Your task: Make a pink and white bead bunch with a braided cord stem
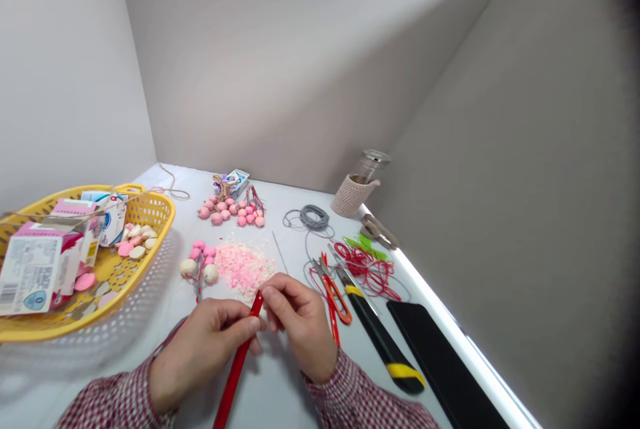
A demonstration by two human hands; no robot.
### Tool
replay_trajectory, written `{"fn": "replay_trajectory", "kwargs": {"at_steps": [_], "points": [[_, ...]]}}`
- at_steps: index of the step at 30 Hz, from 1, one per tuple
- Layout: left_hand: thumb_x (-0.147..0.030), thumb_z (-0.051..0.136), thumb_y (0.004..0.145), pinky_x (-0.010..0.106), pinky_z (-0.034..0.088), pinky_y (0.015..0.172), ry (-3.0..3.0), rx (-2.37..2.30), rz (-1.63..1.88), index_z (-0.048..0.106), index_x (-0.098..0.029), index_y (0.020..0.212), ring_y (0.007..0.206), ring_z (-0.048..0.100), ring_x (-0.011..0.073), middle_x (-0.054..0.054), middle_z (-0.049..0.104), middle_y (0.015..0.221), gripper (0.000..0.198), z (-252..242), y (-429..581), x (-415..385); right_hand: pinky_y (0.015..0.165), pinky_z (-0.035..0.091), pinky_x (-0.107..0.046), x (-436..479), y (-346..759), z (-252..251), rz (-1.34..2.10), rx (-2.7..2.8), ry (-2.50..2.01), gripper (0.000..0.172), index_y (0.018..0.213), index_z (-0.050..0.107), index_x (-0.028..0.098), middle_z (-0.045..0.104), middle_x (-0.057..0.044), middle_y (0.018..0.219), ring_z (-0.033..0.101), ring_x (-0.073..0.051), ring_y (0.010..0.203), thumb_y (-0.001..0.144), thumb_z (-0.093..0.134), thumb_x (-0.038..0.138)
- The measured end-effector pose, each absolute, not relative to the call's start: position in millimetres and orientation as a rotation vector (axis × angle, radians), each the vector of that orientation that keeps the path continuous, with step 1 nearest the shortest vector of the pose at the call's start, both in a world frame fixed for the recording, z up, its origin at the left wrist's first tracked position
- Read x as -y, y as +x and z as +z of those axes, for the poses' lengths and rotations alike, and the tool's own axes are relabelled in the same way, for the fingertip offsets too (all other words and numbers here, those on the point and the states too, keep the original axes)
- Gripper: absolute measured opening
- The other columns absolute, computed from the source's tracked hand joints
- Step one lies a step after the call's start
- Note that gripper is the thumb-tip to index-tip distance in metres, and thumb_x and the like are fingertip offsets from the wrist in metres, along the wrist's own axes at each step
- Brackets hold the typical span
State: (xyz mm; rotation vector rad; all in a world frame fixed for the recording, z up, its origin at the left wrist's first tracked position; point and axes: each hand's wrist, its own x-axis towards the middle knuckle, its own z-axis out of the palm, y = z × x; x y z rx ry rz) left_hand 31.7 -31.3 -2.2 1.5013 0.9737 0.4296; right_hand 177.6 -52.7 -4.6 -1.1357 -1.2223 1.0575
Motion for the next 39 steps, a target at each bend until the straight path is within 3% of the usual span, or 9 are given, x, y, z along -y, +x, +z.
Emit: {"fn": "replay_trajectory", "kwargs": {"at_steps": [12, 17, 21, 27, 34, 39], "points": [[-0.068, 0.037, 0.072, 0.021, 0.011, 0.036, 1.297, -0.938, 0.482, 0.061, -0.013, 0.066, 0.031, 0.018, 0.0050, -0.010, 0.026, 0.032, 0.060, 2, 30, 33, 0.040, 0.035, -0.019, 53, 177, -6, 1.016, 1.254, -1.142, 0.017, 0.075, 0.063, 0.016, 0.053, 0.002, 0.059, 0.042, -0.006, 0.042, 0.079, 0.054, 0.030], [-0.067, 0.052, 0.065, 0.020, 0.009, 0.035, 1.197, -0.856, 0.467, 0.057, -0.014, 0.066, 0.032, 0.018, 0.0036, -0.011, 0.028, 0.035, 0.053, 5, 31, 33, 0.040, 0.036, -0.019, 53, 176, -5, 0.985, 1.254, -1.122, 0.016, 0.073, 0.062, 0.016, 0.053, 0.001, 0.064, 0.042, -0.005, 0.042, 0.078, 0.055, 0.029], [-0.063, 0.049, 0.070, 0.020, 0.007, 0.034, 1.124, -0.799, 0.508, 0.058, -0.014, 0.069, 0.030, 0.016, 0.0023, -0.010, 0.032, 0.038, 0.050, 4, 30, 34, 0.039, 0.035, -0.018, 52, 176, -5, 1.015, 1.255, -1.076, 0.016, 0.075, 0.062, 0.017, 0.052, 0.002, 0.066, 0.042, -0.005, 0.041, 0.079, 0.054, 0.029], [-0.060, 0.054, 0.070, 0.021, 0.007, 0.035, 1.108, -0.772, 0.495, 0.056, -0.014, 0.069, 0.032, 0.016, 0.0024, -0.012, 0.027, 0.036, 0.047, 2, 31, 32, 0.042, 0.036, -0.019, 53, 178, -7, 1.008, 1.270, -1.091, 0.016, 0.078, 0.063, 0.017, 0.052, 0.002, 0.064, 0.043, -0.006, 0.044, 0.081, 0.053, 0.029], [-0.058, 0.056, 0.069, 0.020, 0.009, 0.035, 1.133, -0.817, 0.546, 0.054, -0.014, 0.069, 0.034, 0.020, 0.0008, -0.008, 0.040, 0.047, 0.045, -3, 31, 31, 0.044, 0.039, -0.020, 53, 179, -8, 1.011, 1.276, -1.082, 0.021, 0.087, 0.063, 0.017, 0.052, 0.002, 0.065, 0.044, -0.006, 0.045, 0.085, 0.048, 0.032], [-0.059, 0.052, 0.072, 0.019, 0.011, 0.034, 1.217, -0.860, 0.552, 0.055, -0.014, 0.071, 0.033, 0.021, 0.0023, -0.010, 0.033, 0.042, 0.045, -8, 31, 30, 0.045, 0.042, -0.020, 53, 177, -7, 0.956, 1.331, -1.083, 0.016, 0.085, 0.062, 0.018, 0.053, 0.000, 0.074, 0.047, -0.007, 0.050, 0.081, 0.052, 0.030]]}}
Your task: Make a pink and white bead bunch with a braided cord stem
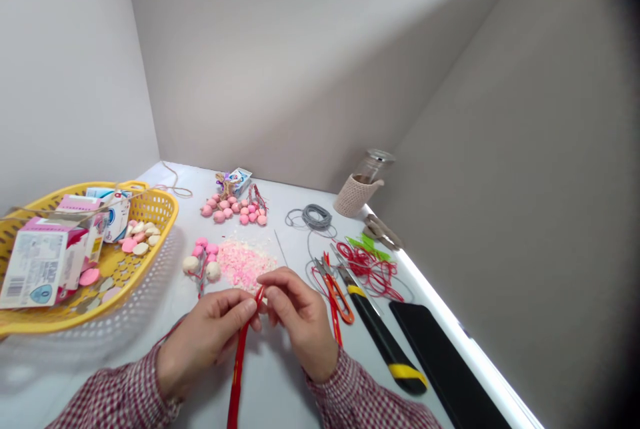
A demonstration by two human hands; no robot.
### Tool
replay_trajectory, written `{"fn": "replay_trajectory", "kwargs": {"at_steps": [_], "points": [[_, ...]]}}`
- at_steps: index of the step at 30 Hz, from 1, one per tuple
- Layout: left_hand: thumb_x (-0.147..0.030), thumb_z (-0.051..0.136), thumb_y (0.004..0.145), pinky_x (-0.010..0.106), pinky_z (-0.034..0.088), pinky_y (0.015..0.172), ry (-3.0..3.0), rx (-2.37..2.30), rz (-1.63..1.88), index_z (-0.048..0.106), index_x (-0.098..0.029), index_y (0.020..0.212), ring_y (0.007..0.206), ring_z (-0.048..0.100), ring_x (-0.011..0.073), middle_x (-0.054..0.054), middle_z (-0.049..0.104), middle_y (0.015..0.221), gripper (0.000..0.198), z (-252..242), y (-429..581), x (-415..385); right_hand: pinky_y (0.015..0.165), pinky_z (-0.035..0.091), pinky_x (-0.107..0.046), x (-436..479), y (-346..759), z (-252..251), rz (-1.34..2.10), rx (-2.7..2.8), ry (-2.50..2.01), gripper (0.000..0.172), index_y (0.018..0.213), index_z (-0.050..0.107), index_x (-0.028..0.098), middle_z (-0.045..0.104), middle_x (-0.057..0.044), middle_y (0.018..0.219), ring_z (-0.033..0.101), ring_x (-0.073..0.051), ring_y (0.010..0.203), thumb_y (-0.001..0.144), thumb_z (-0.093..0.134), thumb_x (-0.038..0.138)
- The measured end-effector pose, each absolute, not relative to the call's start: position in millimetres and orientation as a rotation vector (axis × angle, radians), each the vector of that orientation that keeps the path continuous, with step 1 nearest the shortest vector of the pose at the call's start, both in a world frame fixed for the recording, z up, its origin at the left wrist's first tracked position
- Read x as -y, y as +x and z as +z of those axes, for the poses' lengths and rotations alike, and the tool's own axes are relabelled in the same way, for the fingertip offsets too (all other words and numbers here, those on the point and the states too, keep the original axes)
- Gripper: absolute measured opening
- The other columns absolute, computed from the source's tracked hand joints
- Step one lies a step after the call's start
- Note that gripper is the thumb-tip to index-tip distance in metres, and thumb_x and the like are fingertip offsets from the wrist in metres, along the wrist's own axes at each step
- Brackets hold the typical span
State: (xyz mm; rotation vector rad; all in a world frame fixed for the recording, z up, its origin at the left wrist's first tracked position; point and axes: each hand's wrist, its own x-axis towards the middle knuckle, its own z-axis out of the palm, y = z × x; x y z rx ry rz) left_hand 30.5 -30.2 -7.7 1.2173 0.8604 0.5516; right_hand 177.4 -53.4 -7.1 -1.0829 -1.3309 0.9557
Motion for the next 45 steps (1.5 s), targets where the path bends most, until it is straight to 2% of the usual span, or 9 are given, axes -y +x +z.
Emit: {"fn": "replay_trajectory", "kwargs": {"at_steps": [9, 19, 25, 30, 35, 43, 45], "points": [[-0.059, 0.049, 0.073, 0.019, 0.013, 0.034, 1.250, -0.889, 0.581, 0.055, -0.015, 0.069, 0.033, 0.021, 0.0026, -0.010, 0.034, 0.042, 0.045, -4.9, 31.6, 30.5, 0.046, 0.043, -0.020, 52.7, 176.7, -8.4, 0.948, 1.337, -1.084, 0.011, 0.082, 0.060, 0.018, 0.053, 0.000, 0.072, 0.048, -0.008, 0.051, 0.080, 0.053, 0.026], [-0.060, 0.050, 0.072, 0.020, 0.012, 0.034, 1.236, -0.884, 0.589, 0.056, -0.013, 0.070, 0.032, 0.022, 0.0012, -0.007, 0.046, 0.050, 0.047, -6.5, 32.3, 30.6, 0.046, 0.041, -0.021, 52.8, 177.9, -7.3, 0.900, 1.373, -1.055, 0.011, 0.077, 0.058, 0.017, 0.052, 0.001, 0.070, 0.046, -0.008, 0.049, 0.081, 0.051, 0.025], [-0.061, 0.048, 0.072, 0.020, 0.013, 0.033, 1.260, -0.900, 0.572, 0.055, -0.015, 0.069, 0.031, 0.022, 0.0027, -0.009, 0.038, 0.043, 0.047, -6.7, 32.3, 30.5, 0.047, 0.040, -0.022, 53.1, 180.1, -8.5, 0.896, 1.416, -0.981, 0.014, 0.077, 0.060, 0.017, 0.051, 0.000, 0.072, 0.046, -0.008, 0.051, 0.083, 0.050, 0.025], [-0.060, 0.048, 0.073, 0.019, 0.013, 0.034, 1.281, -0.905, 0.581, 0.054, -0.015, 0.067, 0.032, 0.022, 0.0038, -0.011, 0.031, 0.038, 0.045, -5.5, 31.9, 30.6, 0.049, 0.039, -0.023, 52.1, 181.1, -11.4, 0.887, 1.451, -0.969, 0.009, 0.074, 0.059, 0.017, 0.051, 0.000, 0.072, 0.046, -0.009, 0.055, 0.080, 0.055, 0.023], [-0.062, 0.043, 0.075, 0.020, 0.011, 0.034, 1.277, -0.884, 0.573, 0.056, -0.015, 0.066, 0.029, 0.019, 0.0038, -0.011, 0.027, 0.033, 0.050, -6.9, 31.1, 30.6, 0.047, 0.037, -0.022, 51.2, 179.8, -10.2, 0.902, 1.411, -0.974, 0.012, 0.071, 0.056, 0.017, 0.050, 0.001, 0.067, 0.044, -0.008, 0.051, 0.081, 0.053, 0.021], [-0.059, 0.045, 0.076, 0.019, 0.011, 0.032, 1.212, -0.866, 0.578, 0.057, -0.014, 0.065, 0.027, 0.019, 0.0022, -0.010, 0.032, 0.033, 0.048, -6.1, 31.3, 30.7, 0.046, 0.035, -0.023, 50.3, 182.5, -14.3, 0.935, 1.429, -0.877, 0.011, 0.072, 0.058, 0.018, 0.050, 0.000, 0.068, 0.042, -0.008, 0.050, 0.081, 0.055, 0.024], [-0.059, 0.045, 0.075, 0.019, 0.011, 0.032, 1.203, -0.866, 0.579, 0.056, -0.014, 0.065, 0.026, 0.020, 0.0013, -0.009, 0.040, 0.037, 0.048, -4.8, 31.6, 30.6, 0.046, 0.036, -0.024, 50.6, 184.3, -14.1, 0.948, 1.454, -0.851, 0.011, 0.073, 0.059, 0.018, 0.051, -0.001, 0.069, 0.043, -0.009, 0.051, 0.080, 0.056, 0.026]]}}
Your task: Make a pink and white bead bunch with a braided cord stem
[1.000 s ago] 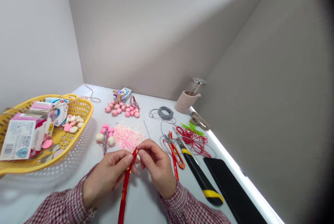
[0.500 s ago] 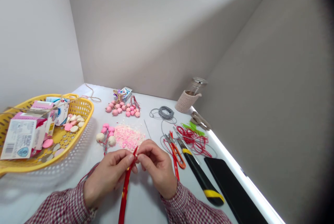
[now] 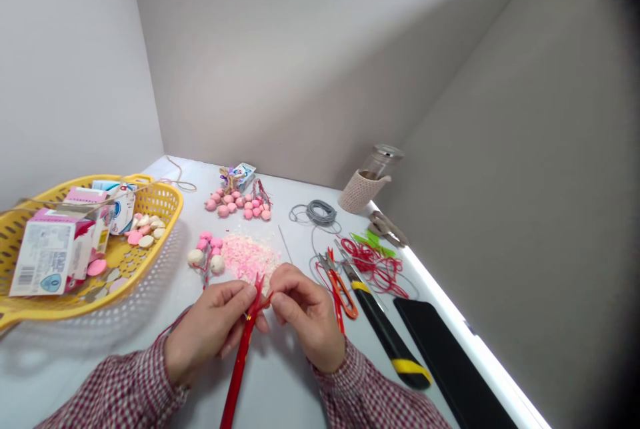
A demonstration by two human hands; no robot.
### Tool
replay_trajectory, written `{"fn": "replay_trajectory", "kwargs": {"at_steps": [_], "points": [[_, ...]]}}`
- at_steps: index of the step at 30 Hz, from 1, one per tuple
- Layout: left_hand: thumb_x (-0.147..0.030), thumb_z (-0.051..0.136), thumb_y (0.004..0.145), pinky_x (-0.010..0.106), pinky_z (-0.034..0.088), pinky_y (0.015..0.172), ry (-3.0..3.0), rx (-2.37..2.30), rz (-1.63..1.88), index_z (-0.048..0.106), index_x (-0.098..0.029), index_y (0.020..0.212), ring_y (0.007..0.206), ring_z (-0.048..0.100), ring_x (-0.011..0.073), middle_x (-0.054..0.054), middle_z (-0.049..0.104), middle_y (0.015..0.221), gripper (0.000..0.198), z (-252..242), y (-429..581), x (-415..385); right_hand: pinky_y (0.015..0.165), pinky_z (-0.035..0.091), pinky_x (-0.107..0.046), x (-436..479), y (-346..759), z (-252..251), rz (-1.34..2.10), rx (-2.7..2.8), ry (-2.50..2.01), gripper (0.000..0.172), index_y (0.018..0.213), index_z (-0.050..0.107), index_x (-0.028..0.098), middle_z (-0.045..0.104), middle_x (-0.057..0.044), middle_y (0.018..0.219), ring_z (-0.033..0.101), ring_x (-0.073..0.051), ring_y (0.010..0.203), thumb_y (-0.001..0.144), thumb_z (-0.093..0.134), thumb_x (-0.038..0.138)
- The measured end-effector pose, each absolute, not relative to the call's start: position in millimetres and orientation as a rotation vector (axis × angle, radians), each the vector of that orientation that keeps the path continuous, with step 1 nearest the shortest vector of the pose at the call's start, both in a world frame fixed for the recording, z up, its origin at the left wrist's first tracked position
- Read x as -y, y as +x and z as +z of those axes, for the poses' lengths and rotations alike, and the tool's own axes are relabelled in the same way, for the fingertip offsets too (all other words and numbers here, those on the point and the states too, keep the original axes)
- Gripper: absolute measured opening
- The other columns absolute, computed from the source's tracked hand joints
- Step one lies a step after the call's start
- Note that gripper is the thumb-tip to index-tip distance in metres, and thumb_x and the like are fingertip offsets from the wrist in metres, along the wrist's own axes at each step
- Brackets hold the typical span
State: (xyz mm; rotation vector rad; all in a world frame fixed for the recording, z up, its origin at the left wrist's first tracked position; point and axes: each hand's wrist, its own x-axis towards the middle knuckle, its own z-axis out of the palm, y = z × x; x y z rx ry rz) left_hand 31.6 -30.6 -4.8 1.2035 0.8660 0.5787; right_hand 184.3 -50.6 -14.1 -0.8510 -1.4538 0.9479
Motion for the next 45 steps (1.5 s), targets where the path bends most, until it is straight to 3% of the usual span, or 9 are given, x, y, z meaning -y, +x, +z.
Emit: {"fn": "replay_trajectory", "kwargs": {"at_steps": [4, 10, 17, 22, 25, 27, 35, 39, 45], "points": [[-0.060, 0.048, 0.072, 0.019, 0.012, 0.031, 1.183, -0.871, 0.609, 0.054, -0.014, 0.068, 0.027, 0.025, -0.0003, -0.003, 0.057, 0.056, 0.047, -4, 32, 31, 0.051, 0.038, -0.026, 51, 187, -11, 0.945, 1.527, -0.786, 0.011, 0.074, 0.062, 0.019, 0.053, -0.002, 0.065, 0.047, -0.013, 0.059, 0.080, 0.057, 0.027], [-0.058, 0.046, 0.076, 0.018, 0.012, 0.032, 1.221, -0.880, 0.619, 0.053, -0.014, 0.065, 0.028, 0.025, 0.0002, -0.004, 0.054, 0.052, 0.046, -5, 31, 31, 0.057, 0.041, -0.028, 50, 190, -9, 0.956, 1.581, -0.697, 0.011, 0.076, 0.066, 0.020, 0.056, -0.002, 0.065, 0.050, -0.014, 0.062, 0.080, 0.056, 0.020], [-0.060, 0.042, 0.076, 0.019, 0.013, 0.032, 1.273, -0.895, 0.597, 0.052, -0.017, 0.061, 0.028, 0.019, 0.0038, -0.011, 0.029, 0.033, 0.047, -6, 31, 31, 0.060, 0.042, -0.028, 50, 187, -6, 0.866, 1.691, -0.815, 0.029, 0.061, 0.064, 0.018, 0.056, -0.002, 0.059, 0.049, -0.013, 0.060, 0.086, 0.047, 0.018], [-0.056, 0.042, 0.078, 0.019, 0.020, 0.036, 1.401, -0.969, 0.638, 0.056, -0.015, 0.063, 0.035, 0.028, 0.0049, -0.006, 0.044, 0.044, 0.045, -6, 32, 31, 0.054, 0.041, -0.025, 52, 185, -9, 0.863, 1.563, -0.923, 0.012, 0.077, 0.061, 0.018, 0.056, -0.001, 0.066, 0.050, -0.012, 0.058, 0.083, 0.052, 0.022], [-0.047, 0.040, 0.082, 0.019, 0.030, 0.045, 1.550, -1.039, 0.694, 0.058, -0.015, 0.064, 0.044, 0.040, 0.0075, -0.002, 0.055, 0.054, 0.041, -7, 32, 33, 0.051, 0.041, -0.024, 53, 184, -11, 0.855, 1.488, -0.992, 0.013, 0.092, 0.059, 0.019, 0.056, -0.001, 0.073, 0.050, -0.011, 0.057, 0.084, 0.049, 0.022], [-0.043, 0.040, 0.084, 0.020, 0.033, 0.050, 1.631, -1.060, 0.710, 0.059, -0.016, 0.065, 0.051, 0.046, 0.0096, 0.000, 0.060, 0.059, 0.039, -8, 32, 34, 0.052, 0.041, -0.024, 53, 184, -10, 0.808, 1.526, -0.996, 0.013, 0.090, 0.060, 0.020, 0.055, -0.001, 0.073, 0.050, -0.011, 0.058, 0.083, 0.050, 0.021], [-0.040, 0.039, 0.085, 0.022, 0.038, 0.057, 1.632, -1.119, 0.723, 0.058, -0.017, 0.066, 0.058, 0.054, 0.0126, 0.000, 0.062, 0.061, 0.035, -5, 33, 34, 0.060, 0.045, -0.029, 52, 185, -3, 0.662, 1.655, -0.866, 0.008, 0.076, 0.063, 0.019, 0.055, -0.003, 0.073, 0.054, -0.015, 0.070, 0.079, 0.055, 0.017], [-0.039, 0.038, 0.085, 0.022, 0.036, 0.055, 1.645, -1.122, 0.732, 0.057, -0.017, 0.064, 0.055, 0.051, 0.0118, -0.001, 0.061, 0.059, 0.036, -4, 33, 34, 0.056, 0.044, -0.027, 54, 184, -5, 0.798, 1.660, -0.815, 0.028, 0.067, 0.060, 0.018, 0.057, -0.003, 0.066, 0.053, -0.013, 0.060, 0.088, 0.042, 0.023], [-0.037, 0.038, 0.086, 0.022, 0.037, 0.057, 1.705, -1.108, 0.743, 0.057, -0.018, 0.066, 0.058, 0.054, 0.0130, -0.001, 0.062, 0.062, 0.033, -5, 32, 35, 0.042, 0.037, -0.021, 56, 179, -14, 1.035, 1.434, -0.989, 0.012, 0.086, 0.052, 0.019, 0.055, 0.002, 0.061, 0.045, -0.008, 0.044, 0.087, 0.046, 0.029]]}}
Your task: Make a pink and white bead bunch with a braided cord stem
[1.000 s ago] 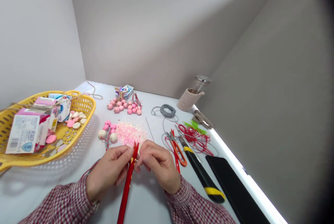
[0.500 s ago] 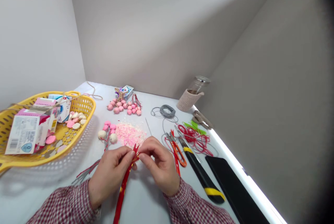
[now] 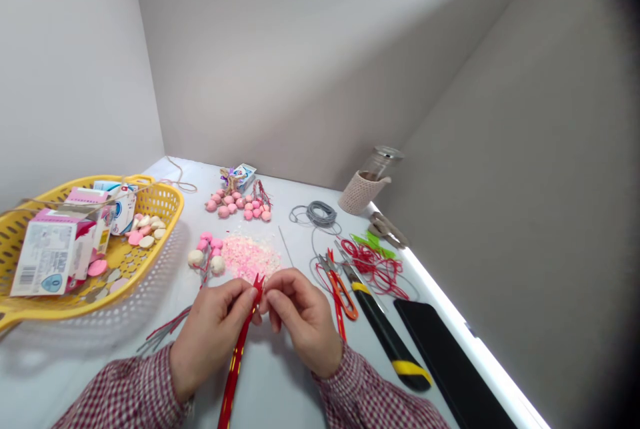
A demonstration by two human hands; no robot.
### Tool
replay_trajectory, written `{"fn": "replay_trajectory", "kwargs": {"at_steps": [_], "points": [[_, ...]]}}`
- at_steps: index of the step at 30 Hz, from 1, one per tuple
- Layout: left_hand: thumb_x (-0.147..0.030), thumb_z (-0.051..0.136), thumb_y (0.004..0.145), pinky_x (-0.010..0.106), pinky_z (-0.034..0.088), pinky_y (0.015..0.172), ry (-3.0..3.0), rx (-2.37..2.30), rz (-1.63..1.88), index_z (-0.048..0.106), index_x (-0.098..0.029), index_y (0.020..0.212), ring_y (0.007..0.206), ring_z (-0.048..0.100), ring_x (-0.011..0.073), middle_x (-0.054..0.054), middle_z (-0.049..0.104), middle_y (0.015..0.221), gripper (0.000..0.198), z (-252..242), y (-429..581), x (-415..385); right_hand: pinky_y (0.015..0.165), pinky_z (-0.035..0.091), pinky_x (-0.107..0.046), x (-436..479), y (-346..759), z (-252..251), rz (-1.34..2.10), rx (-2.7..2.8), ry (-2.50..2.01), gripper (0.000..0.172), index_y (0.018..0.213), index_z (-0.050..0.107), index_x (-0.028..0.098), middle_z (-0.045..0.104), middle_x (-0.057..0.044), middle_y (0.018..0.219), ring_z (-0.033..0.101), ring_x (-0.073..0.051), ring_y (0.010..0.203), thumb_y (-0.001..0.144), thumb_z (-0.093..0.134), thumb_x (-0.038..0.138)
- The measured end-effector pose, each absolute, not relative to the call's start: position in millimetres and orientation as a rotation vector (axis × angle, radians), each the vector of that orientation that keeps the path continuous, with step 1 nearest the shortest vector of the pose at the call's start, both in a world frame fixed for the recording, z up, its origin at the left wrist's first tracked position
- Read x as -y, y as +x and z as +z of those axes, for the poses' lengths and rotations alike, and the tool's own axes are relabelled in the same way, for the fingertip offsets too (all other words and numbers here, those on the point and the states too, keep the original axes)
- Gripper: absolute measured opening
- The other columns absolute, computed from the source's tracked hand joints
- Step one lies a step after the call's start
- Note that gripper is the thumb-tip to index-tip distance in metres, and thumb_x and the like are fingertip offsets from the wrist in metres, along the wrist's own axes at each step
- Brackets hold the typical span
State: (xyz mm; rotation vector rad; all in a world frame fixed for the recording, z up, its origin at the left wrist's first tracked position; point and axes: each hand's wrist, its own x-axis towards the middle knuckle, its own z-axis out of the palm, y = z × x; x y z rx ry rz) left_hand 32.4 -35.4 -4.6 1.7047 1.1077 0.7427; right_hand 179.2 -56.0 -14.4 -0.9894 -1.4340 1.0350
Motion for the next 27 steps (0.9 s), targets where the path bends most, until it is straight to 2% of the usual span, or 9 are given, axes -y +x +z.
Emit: {"fn": "replay_trajectory", "kwargs": {"at_steps": [4, 7, 10, 12, 15, 18, 22, 25, 27], "points": [[-0.036, 0.039, 0.086, 0.023, 0.037, 0.058, 1.792, -1.168, 0.750, 0.057, -0.019, 0.067, 0.058, 0.055, 0.0138, 0.000, 0.062, 0.061, 0.031, -4.6, 33.4, 37.9, 0.043, 0.036, -0.021, 55.8, 180.8, -13.2, 0.904, 1.471, -1.026, 0.015, 0.095, 0.056, 0.018, 0.051, 0.002, 0.063, 0.042, -0.008, 0.046, 0.087, 0.046, 0.027], [-0.034, 0.039, 0.086, 0.023, 0.037, 0.059, 1.830, -1.196, 0.749, 0.057, -0.019, 0.068, 0.060, 0.057, 0.0146, 0.001, 0.063, 0.062, 0.030, -6.0, 33.5, 38.7, 0.051, 0.039, -0.024, 54.2, 183.8, -9.0, 0.777, 1.560, -0.987, 0.011, 0.083, 0.059, 0.018, 0.052, 0.000, 0.067, 0.047, -0.011, 0.055, 0.084, 0.049, 0.024], [-0.034, 0.038, 0.086, 0.023, 0.036, 0.058, 1.842, -1.223, 0.738, 0.056, -0.019, 0.067, 0.059, 0.056, 0.0147, 0.001, 0.062, 0.062, 0.030, -7.3, 33.2, 38.1, 0.058, 0.041, -0.028, 53.1, 185.4, -6.7, 0.692, 1.617, -0.927, 0.024, 0.067, 0.058, 0.018, 0.049, -0.001, 0.061, 0.050, -0.014, 0.063, 0.086, 0.045, 0.023], [-0.034, 0.037, 0.086, 0.023, 0.036, 0.058, 1.850, -1.214, 0.731, 0.056, -0.019, 0.067, 0.059, 0.055, 0.0144, 0.001, 0.061, 0.061, 0.031, -7.3, 33.1, 37.5, 0.057, 0.041, -0.028, 53.4, 184.8, -7.3, 0.730, 1.610, -0.943, 0.028, 0.064, 0.057, 0.018, 0.047, 0.000, 0.057, 0.049, -0.013, 0.059, 0.088, 0.042, 0.023], [-0.034, 0.036, 0.086, 0.023, 0.036, 0.058, 1.857, -1.204, 0.730, 0.055, -0.019, 0.067, 0.059, 0.055, 0.0142, 0.000, 0.060, 0.061, 0.031, -6.6, 33.1, 36.8, 0.047, 0.039, -0.023, 55.1, 181.6, -10.3, 0.923, 1.510, -1.013, 0.017, 0.072, 0.054, 0.018, 0.051, 0.002, 0.060, 0.046, -0.009, 0.048, 0.086, 0.047, 0.025], [-0.034, 0.036, 0.086, 0.024, 0.035, 0.058, 1.865, -1.208, 0.728, 0.055, -0.019, 0.067, 0.059, 0.054, 0.0145, 0.000, 0.059, 0.061, 0.030, -6.1, 33.3, 37.0, 0.041, 0.038, -0.020, 55.9, 178.4, -13.0, 1.041, 1.421, -1.039, 0.007, 0.083, 0.052, 0.019, 0.054, 0.002, 0.063, 0.046, -0.008, 0.046, 0.082, 0.052, 0.026], [-0.033, 0.037, 0.086, 0.024, 0.035, 0.057, 1.859, -1.206, 0.737, 0.054, -0.019, 0.067, 0.059, 0.054, 0.0144, 0.000, 0.059, 0.060, 0.029, -5.7, 33.4, 38.2, 0.045, 0.041, -0.021, 54.0, 177.8, -13.6, 0.985, 1.458, -1.061, 0.008, 0.087, 0.054, 0.019, 0.055, 0.002, 0.064, 0.051, -0.009, 0.050, 0.079, 0.054, 0.022], [-0.034, 0.038, 0.085, 0.023, 0.036, 0.057, 1.821, -1.187, 0.747, 0.056, -0.019, 0.066, 0.058, 0.055, 0.0139, 0.000, 0.060, 0.060, 0.030, -5.6, 33.4, 37.8, 0.051, 0.044, -0.023, 52.2, 179.0, -12.5, 0.923, 1.511, -1.075, 0.003, 0.079, 0.057, 0.018, 0.057, 0.001, 0.064, 0.054, -0.010, 0.054, 0.078, 0.054, 0.019], [-0.037, 0.039, 0.084, 0.022, 0.036, 0.056, 1.750, -1.153, 0.743, 0.056, -0.018, 0.064, 0.057, 0.054, 0.0131, 0.000, 0.060, 0.059, 0.032, -6.1, 33.6, 36.1, 0.050, 0.042, -0.023, 51.3, 179.6, -11.4, 0.903, 1.518, -1.089, 0.005, 0.074, 0.057, 0.018, 0.056, 0.001, 0.062, 0.052, -0.010, 0.052, 0.078, 0.054, 0.019]]}}
